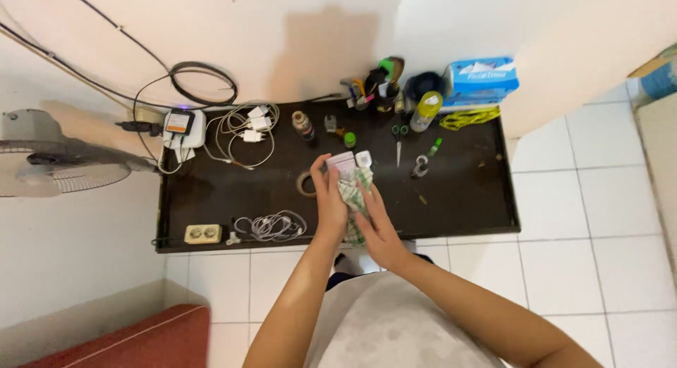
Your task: Cleaning small electronic components and tools on a desk using a cloth and cleaning solution, and organizing cables.
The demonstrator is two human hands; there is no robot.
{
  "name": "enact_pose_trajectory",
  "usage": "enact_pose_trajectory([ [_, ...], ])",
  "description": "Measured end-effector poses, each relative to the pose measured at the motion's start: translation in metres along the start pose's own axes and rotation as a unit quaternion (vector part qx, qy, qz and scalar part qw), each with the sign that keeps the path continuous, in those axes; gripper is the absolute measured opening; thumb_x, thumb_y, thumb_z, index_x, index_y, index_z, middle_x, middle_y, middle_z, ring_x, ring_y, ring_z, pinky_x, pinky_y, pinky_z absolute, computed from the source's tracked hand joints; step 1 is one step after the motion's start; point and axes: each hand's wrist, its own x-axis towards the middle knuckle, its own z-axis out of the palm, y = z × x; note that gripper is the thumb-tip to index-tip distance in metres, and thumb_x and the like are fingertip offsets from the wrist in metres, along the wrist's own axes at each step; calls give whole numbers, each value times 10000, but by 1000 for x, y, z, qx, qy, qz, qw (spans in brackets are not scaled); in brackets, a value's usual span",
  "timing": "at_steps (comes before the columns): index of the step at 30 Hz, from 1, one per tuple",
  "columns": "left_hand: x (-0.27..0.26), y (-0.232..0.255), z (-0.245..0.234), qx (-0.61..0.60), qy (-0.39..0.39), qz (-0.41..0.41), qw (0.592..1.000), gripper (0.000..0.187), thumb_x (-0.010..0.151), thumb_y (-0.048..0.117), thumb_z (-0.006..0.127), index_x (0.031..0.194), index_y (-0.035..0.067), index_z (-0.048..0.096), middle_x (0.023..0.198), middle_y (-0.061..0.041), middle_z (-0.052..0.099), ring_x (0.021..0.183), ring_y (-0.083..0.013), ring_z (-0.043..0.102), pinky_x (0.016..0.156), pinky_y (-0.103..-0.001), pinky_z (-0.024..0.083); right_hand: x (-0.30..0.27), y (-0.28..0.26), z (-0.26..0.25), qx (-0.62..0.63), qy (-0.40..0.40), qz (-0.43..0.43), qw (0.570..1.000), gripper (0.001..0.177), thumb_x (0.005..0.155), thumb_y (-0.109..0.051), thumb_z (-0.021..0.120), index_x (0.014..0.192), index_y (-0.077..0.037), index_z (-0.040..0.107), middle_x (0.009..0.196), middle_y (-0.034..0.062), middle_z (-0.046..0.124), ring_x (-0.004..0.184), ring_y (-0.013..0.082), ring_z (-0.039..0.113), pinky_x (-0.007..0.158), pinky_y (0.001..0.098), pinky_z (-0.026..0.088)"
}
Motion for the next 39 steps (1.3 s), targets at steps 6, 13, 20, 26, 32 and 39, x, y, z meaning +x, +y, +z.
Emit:
enact_pose_trajectory([
  [6,-2,-20,63,-4,-93,-11,996,374,1009,258,632,1335,156,480,1096,-108,605,946,-206,580,857,-384,525,55,-20,-83,93,126,69,985,587,1129,-308,320,1611,12,220,1664,230,236,1556,327,197,1284,478,109],
  [13,29,6,111,-93,5,41,995,185,1071,193,510,1243,133,541,1273,-138,660,1192,-223,608,990,-386,485,39,-52,-116,-20,-14,-33,999,603,1100,-198,404,1642,-70,176,1694,200,138,1561,414,23,1249,547,79],
  [20,19,-10,152,-97,35,55,993,344,1022,214,611,1354,125,584,1266,-99,654,1182,-184,574,1031,-360,473,80,-67,-157,15,-22,22,999,729,1104,-424,337,1628,4,65,1687,265,107,1563,393,100,1269,528,59],
  [26,42,-14,146,-268,143,-20,953,303,997,258,661,1255,100,652,1082,-81,681,975,-176,670,885,-339,571,65,-44,-167,-156,-102,-183,965,560,1063,-402,431,1564,-155,385,1655,291,176,1509,519,211,1213,633,228],
  [32,35,-27,147,-238,148,-17,960,246,1061,253,520,1257,134,608,1111,-65,643,1056,-170,639,944,-339,559,97,-36,-181,-103,-150,-145,973,550,1081,-356,423,1585,-139,385,1676,209,235,1545,422,193,1230,567,184],
  [39,41,-7,115,-305,214,-21,928,565,983,275,675,1483,116,466,1225,-170,561,987,-219,659,906,-348,587,77,-47,-151,-184,-213,-258,924,509,978,-99,572,1484,-97,517,1591,272,357,1515,499,215,1207,658,232],
])
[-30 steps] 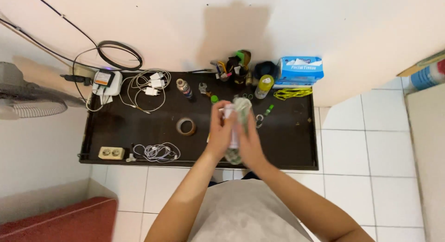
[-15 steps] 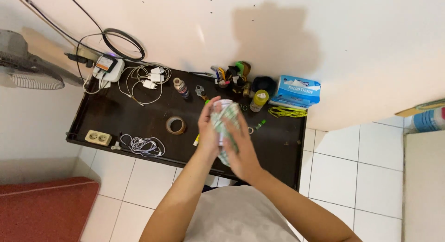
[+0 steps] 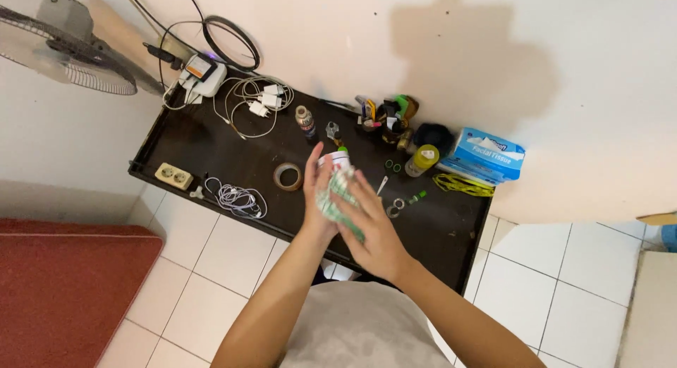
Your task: Cleaning small electronic components and tools on a desk using a cloth and cleaning solution, and organizing cables.
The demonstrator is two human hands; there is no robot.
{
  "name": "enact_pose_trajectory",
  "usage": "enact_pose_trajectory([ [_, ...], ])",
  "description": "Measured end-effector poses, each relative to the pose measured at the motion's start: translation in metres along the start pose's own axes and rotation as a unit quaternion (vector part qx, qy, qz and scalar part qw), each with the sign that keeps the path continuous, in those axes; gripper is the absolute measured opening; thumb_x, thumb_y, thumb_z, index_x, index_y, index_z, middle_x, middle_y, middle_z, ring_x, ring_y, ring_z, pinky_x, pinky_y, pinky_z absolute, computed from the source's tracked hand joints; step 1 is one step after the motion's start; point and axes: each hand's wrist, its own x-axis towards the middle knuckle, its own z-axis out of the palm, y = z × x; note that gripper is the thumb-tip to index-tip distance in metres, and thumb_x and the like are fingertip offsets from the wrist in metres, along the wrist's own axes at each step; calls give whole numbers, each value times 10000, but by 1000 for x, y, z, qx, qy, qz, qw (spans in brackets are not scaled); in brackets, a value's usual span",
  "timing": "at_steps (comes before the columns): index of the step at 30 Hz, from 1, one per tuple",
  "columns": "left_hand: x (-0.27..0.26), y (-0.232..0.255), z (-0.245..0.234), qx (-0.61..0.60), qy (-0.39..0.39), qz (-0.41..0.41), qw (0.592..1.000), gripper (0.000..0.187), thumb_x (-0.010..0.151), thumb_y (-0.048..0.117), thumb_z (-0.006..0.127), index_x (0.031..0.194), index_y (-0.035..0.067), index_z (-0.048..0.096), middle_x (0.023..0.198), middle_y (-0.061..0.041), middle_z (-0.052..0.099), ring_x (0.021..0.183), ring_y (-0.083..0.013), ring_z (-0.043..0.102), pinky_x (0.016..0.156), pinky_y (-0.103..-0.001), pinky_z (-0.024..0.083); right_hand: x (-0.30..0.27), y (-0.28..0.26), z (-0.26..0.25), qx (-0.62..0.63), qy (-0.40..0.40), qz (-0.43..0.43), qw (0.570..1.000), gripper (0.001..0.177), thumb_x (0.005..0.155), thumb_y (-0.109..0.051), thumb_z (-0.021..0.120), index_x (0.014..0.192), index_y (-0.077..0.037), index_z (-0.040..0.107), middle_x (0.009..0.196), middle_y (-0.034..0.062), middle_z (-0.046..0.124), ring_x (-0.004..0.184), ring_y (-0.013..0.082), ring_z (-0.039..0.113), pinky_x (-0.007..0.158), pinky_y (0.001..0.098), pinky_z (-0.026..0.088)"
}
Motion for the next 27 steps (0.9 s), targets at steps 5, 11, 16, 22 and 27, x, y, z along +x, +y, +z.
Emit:
enact_pose_trajectory([
  [5,11,-10,-20,-40,22,-55,997,497,992,489,577,1344,139,578,1136,-110,611,983,-210,689,876,-337,591,2,33,5,66,-6,-33,997,493,1002,-184,554,1488,-103,534,1619,194,369,1520,464,251,1209,603,254],
  [11,-12,-3,-13,120,-63,-49,990,377,1073,332,442,1381,134,535,1258,-96,588,1202,-207,553,1091,-393,454,34,17,5,163,-16,138,977,730,1073,-521,263,1641,-81,141,1704,247,-64,1541,489,-48,1214,665,34],
  [16,14,3,-37,138,-53,8,989,347,1077,351,476,1265,82,590,1089,-74,646,1033,-183,609,929,-343,512,21,17,42,-2,22,-45,999,550,1083,-182,417,1615,-121,292,1719,223,55,1548,500,12,1236,628,95],
  [22,31,-2,-64,-41,21,-71,996,365,1030,422,425,1221,130,532,1052,-181,691,887,-261,698,774,-376,575,2,51,65,41,63,-107,991,426,1014,-211,534,1369,-1,634,1580,241,430,1477,486,342,1185,591,310],
  [27,53,7,-85,-65,65,-21,996,280,957,415,481,1121,196,541,876,-142,713,735,-263,734,603,-336,599,-15,95,81,78,160,72,981,378,984,-195,623,1291,25,645,1198,240,703,1151,414,674,974,527,527],
])
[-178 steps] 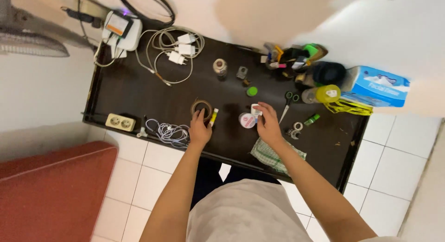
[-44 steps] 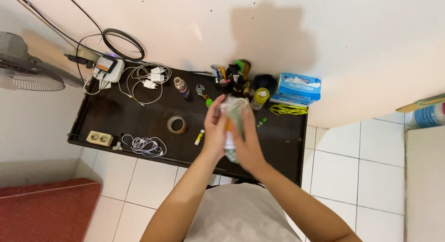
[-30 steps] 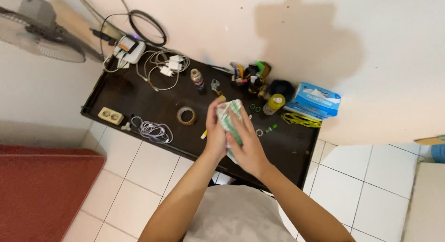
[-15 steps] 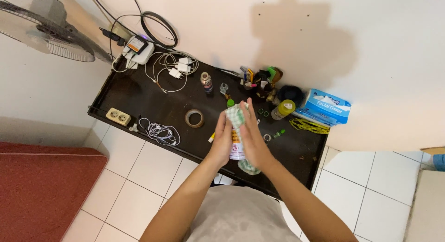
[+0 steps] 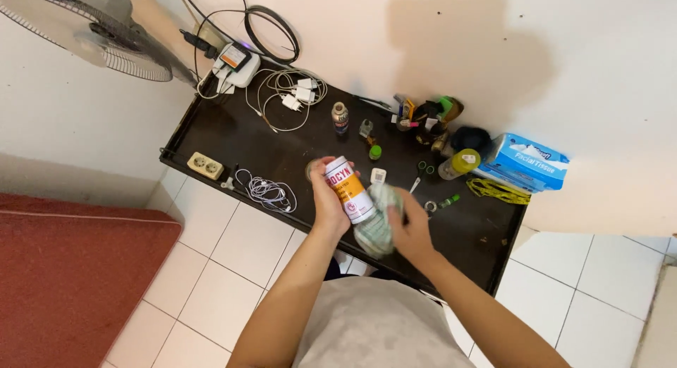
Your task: Cleaning small electronic components and tools on a desk using a cloth and cleaning solution, and organizing cables.
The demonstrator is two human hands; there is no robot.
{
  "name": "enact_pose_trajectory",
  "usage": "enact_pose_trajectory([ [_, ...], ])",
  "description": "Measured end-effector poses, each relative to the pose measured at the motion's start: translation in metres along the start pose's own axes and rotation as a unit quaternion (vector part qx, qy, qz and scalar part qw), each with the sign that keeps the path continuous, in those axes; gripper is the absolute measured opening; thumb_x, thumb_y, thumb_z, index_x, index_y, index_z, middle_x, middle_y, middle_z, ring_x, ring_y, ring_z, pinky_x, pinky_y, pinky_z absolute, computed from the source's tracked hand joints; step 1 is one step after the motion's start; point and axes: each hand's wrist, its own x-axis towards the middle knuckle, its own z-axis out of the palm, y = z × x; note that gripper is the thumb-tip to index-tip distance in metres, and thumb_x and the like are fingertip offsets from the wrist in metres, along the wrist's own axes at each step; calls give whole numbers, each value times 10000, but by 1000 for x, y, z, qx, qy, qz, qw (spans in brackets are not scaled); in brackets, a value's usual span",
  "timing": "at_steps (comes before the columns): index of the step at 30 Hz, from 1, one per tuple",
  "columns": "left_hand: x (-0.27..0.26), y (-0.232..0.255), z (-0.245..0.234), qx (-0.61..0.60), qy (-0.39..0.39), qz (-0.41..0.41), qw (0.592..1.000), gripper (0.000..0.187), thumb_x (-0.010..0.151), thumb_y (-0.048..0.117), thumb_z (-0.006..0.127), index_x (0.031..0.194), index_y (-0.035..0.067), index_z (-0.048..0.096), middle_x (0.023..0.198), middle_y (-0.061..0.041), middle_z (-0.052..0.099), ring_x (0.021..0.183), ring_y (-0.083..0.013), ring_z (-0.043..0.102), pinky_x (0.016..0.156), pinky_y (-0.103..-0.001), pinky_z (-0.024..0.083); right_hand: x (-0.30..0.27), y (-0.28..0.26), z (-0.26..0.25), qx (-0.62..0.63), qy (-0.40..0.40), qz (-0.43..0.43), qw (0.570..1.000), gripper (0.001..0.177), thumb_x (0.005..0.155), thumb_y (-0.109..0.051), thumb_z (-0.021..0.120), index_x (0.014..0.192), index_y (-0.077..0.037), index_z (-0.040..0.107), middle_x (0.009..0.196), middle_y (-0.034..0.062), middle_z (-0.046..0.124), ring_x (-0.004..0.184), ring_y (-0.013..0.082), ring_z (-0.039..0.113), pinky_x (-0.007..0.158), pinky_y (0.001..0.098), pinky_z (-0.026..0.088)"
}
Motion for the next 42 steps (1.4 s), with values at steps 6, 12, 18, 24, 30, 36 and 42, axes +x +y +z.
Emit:
enact_pose_trajectory([
  [6,-22,32,-12,365,-151,309,865,541,803,24,646,1313,58,467,1193,-171,544,1148,-334,567,1043,-445,447,68,-121,-15,305,70,508,803,709,1060,-509,381,1615,-84,259,1471,229,494,1262,356,596,1061,532,520],
  [12,-44,38,-1,443,-224,421,759,755,575,176,796,1287,46,583,1002,-123,716,942,-299,709,868,-386,574,67,-124,-5,361,7,472,804,759,937,-535,552,1571,-140,418,1545,143,496,1361,300,518,1130,521,405],
  [18,-59,40,16,433,-301,494,691,690,579,189,753,1211,-45,605,946,-161,684,825,-377,663,776,-464,554,7,-44,28,453,-40,437,776,594,944,-184,665,1487,-4,507,1427,195,605,1254,286,591,1052,487,485],
  [24,-67,56,18,427,-359,394,731,702,584,112,840,1242,-10,630,1038,-147,702,973,-364,686,883,-455,547,13,-50,20,487,-18,405,773,451,880,-159,737,1284,4,624,1165,186,733,1061,295,699,879,470,578],
  [30,-75,61,22,458,-373,390,707,606,751,207,870,1247,-39,622,1069,-225,677,1014,-425,661,922,-513,522,30,-84,15,481,-13,433,762,485,923,-356,653,1257,-5,655,1133,176,742,1005,261,702,843,402,584],
  [36,-62,54,6,547,-328,374,673,605,944,545,617,1299,56,598,1137,-118,677,1102,-320,630,962,-459,447,39,-102,12,472,-3,469,746,644,974,-593,553,1224,-16,692,1095,164,753,937,220,705,800,321,591],
  [42,-67,43,12,540,-323,353,692,594,888,516,711,1243,48,619,1096,-133,648,1044,-337,621,907,-451,489,26,-46,10,465,26,519,717,543,926,-515,671,1193,-44,718,1070,162,775,892,235,735,753,361,601],
])
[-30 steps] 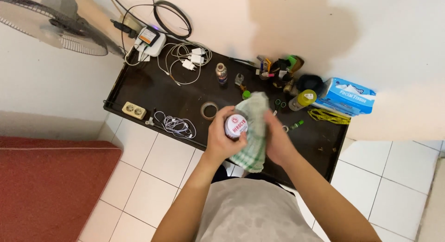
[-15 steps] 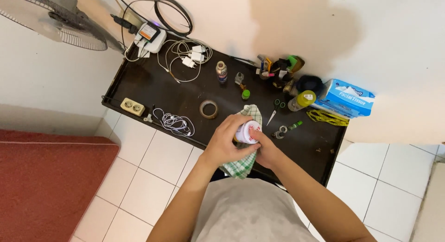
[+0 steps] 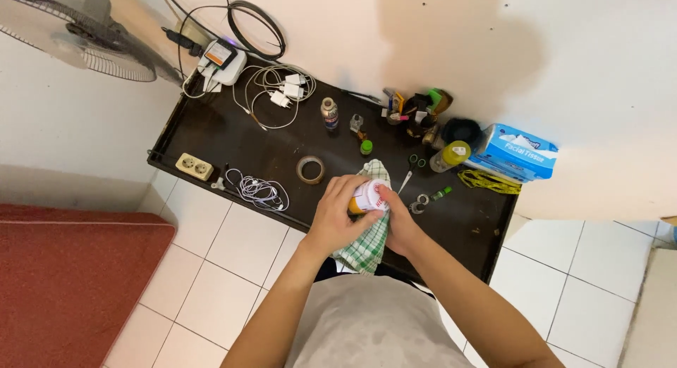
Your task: Cleaning small electronic components and tools on a desk using a cloth and cleaning solution, and organizing cables.
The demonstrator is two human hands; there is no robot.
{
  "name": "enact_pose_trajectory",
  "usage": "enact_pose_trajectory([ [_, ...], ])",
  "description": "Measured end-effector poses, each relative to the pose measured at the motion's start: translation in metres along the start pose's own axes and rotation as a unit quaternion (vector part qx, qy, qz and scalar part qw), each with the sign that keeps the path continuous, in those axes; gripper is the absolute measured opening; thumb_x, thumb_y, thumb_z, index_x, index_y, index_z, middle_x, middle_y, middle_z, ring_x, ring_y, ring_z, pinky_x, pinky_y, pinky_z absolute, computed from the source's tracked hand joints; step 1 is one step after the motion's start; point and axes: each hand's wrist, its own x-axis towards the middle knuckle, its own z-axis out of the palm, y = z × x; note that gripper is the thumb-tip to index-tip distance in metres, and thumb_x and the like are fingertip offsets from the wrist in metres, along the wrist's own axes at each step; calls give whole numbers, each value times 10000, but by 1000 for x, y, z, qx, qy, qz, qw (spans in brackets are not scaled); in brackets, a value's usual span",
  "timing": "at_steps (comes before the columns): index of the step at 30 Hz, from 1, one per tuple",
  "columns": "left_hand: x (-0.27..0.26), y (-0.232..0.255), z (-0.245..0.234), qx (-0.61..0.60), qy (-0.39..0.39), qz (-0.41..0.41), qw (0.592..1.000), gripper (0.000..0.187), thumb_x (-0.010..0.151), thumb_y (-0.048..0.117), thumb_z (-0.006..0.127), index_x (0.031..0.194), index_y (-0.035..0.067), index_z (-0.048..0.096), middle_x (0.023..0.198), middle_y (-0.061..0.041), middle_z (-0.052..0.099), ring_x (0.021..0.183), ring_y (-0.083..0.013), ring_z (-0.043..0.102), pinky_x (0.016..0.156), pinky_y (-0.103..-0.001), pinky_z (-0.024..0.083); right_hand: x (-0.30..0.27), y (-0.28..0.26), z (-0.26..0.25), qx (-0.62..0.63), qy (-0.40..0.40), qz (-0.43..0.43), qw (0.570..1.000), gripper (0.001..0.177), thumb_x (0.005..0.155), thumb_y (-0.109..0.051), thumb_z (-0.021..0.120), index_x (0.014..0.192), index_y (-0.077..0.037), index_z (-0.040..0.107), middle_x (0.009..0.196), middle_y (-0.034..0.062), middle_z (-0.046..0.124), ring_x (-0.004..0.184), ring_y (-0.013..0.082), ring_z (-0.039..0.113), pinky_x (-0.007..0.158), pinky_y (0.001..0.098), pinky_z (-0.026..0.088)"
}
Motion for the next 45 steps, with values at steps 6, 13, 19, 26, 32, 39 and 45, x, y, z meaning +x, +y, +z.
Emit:
enact_pose_trajectory([
  [6,-4,-11,14,46,-17,-97,994,527,824,370,781,1206,56,599,1045,-130,643,1012,-350,610,810,-462,467,-77,-34,100,-196,68,-45,977,970,920,-645,554,1597,-3,289,1680,179,248,1516,328,305,1267,467,207],
  [13,0,-11,15,28,-31,-222,974,530,781,318,731,1196,85,497,951,-213,627,948,-452,605,780,-510,448,-35,-13,13,-295,-130,-322,890,627,1122,-420,316,1566,24,314,1626,235,304,1515,343,241,1242,565,150],
  [19,8,4,4,227,-67,-90,967,907,578,575,806,1274,73,512,979,-187,709,961,-367,642,786,-502,411,-10,-31,-16,-487,-103,-276,822,604,1102,-409,258,1531,-39,468,1525,188,526,1448,318,438,1215,490,298],
  [26,11,6,0,211,-60,-69,973,1042,475,568,819,1335,62,515,929,-152,745,971,-292,643,789,-428,390,-32,-41,14,-591,-23,-258,764,413,1044,-343,510,1315,-88,686,1188,181,724,1148,367,675,1011,513,501],
  [32,12,-2,1,191,-16,-116,974,789,577,383,657,1282,71,490,840,-119,689,919,-319,639,769,-417,399,-17,-37,7,-605,-122,-410,672,289,942,-121,691,1231,-121,705,1178,158,673,1160,375,655,1018,528,501],
  [39,5,-8,13,175,-10,-57,983,863,476,606,897,1113,88,629,928,-99,718,964,-277,622,817,-382,376,23,-30,-37,-508,10,-227,831,498,1064,-381,459,1186,33,709,1154,283,721,1169,401,654,1034,554,462],
  [45,5,-11,18,-72,-71,-254,962,353,865,419,757,1090,167,655,870,-145,731,867,-382,695,717,-393,480,-11,-50,-7,-428,52,-408,804,272,1059,-183,586,1282,-29,561,1243,183,629,1265,281,533,1115,505,376],
])
